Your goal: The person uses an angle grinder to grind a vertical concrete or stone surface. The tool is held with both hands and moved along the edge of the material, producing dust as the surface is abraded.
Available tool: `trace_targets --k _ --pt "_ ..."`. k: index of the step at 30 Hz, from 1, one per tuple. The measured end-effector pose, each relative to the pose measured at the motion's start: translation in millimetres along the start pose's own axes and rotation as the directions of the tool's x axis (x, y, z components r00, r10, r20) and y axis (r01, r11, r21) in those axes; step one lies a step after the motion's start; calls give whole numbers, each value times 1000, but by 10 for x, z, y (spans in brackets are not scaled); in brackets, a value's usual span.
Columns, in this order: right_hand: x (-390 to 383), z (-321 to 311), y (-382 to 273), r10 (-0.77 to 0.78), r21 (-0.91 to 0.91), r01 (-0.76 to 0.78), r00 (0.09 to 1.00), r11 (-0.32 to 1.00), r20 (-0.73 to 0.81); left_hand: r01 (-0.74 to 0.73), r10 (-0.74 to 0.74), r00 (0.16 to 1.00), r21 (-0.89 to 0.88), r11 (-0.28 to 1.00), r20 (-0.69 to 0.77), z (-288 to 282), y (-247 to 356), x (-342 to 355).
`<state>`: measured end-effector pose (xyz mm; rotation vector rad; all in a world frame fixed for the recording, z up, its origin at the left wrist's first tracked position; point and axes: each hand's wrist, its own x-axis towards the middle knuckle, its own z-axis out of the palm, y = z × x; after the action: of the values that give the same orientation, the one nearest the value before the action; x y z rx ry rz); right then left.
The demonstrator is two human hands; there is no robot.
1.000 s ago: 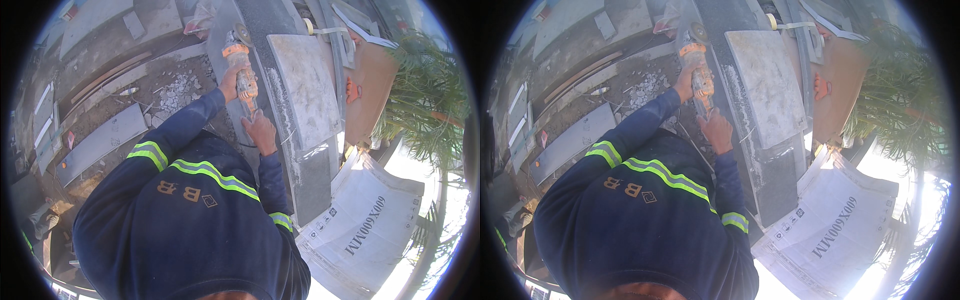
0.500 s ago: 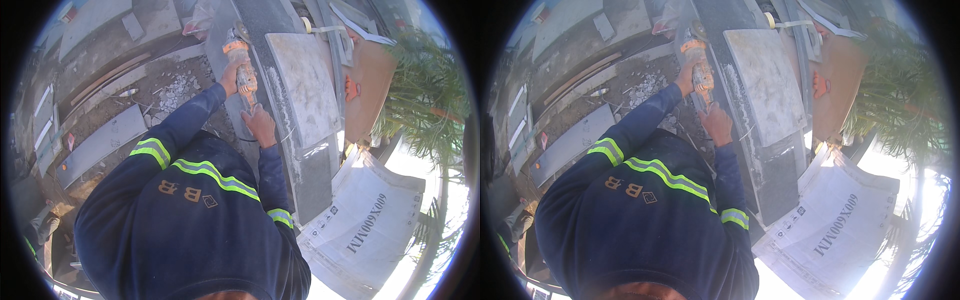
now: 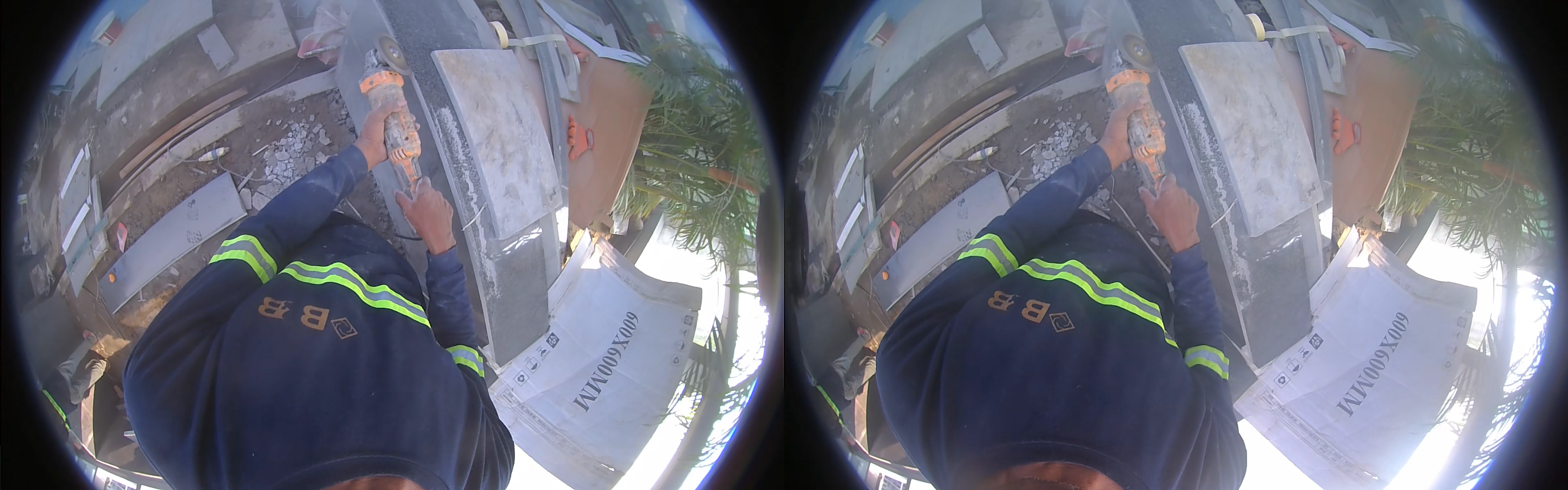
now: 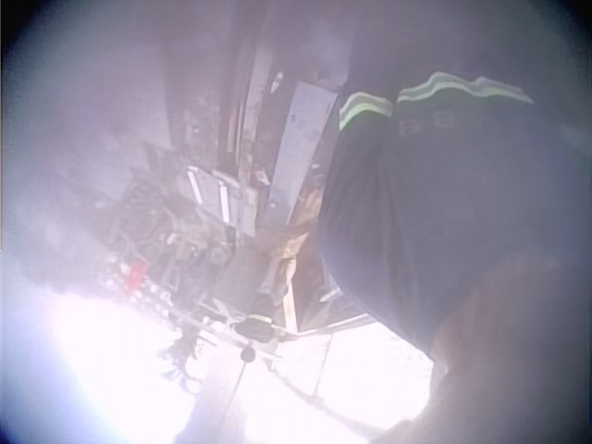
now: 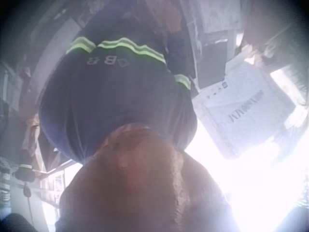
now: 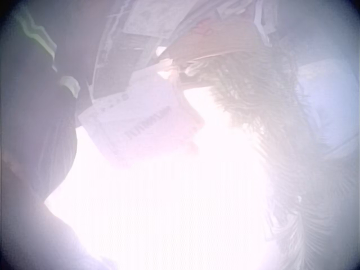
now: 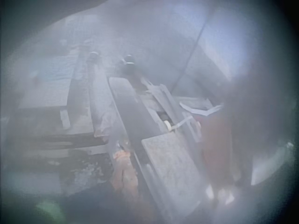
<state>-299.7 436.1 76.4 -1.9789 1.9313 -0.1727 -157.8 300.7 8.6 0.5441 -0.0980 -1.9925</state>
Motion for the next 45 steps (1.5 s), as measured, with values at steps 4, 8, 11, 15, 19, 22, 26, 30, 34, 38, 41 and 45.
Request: trace_targets --k 4,8,11,15,19,22,26,30,34,38,41,45 --pt "58 15 21 8 3 -8 1000 1000 14 -18 18 1000 12 1000 -20 -8 -3 54" --pt "127 32 47 4 1 -4 1000 1000 6 -36 36 999 31 999 -13 -5 16 113" --pt "180 59 73 5 1 -5 1000 1000 3 -31 32 999 44 999 -13 1 38 164" --pt "191 40 58 17 9 -17 1000 1000 9 -34 34 999 47 998 -8 2 36 179" --pt "147 30 51 15 -3 -15 1000 1000 0 -31 32 999 47 998 -33 21 23 131" --pt "71 -19 26 15 7 -16 1000 1000 20 -34 35 999 43 999 -33 33 -5 51" --pt "-23 -38 27 8 23 -8 1000 1000 25 -35 36 999 29 999 -24 30 -45 -34" --pt "-69 -51 29 6 10 -6 1000 1000 24 -21 21 1000 13 1000 -12 14 -84 -54" --pt "-37 -30 45 2 0 -2 1000 1000 20 -36 36 999 30 999 -3 6 -71 -36" --pt "20 -7 72 -9 9 9 1000 1000 13 -48 48 999 38 998 -3 21 -51 2" --pt "67 24 110 -7 -1 7 1000 1000 15 -44 45 999 40 998 -7 44 -40 28" --pt "116 -1 82 26 21 -27 999 999 46 -44 45 999 54 998 -23 18 -30 107"
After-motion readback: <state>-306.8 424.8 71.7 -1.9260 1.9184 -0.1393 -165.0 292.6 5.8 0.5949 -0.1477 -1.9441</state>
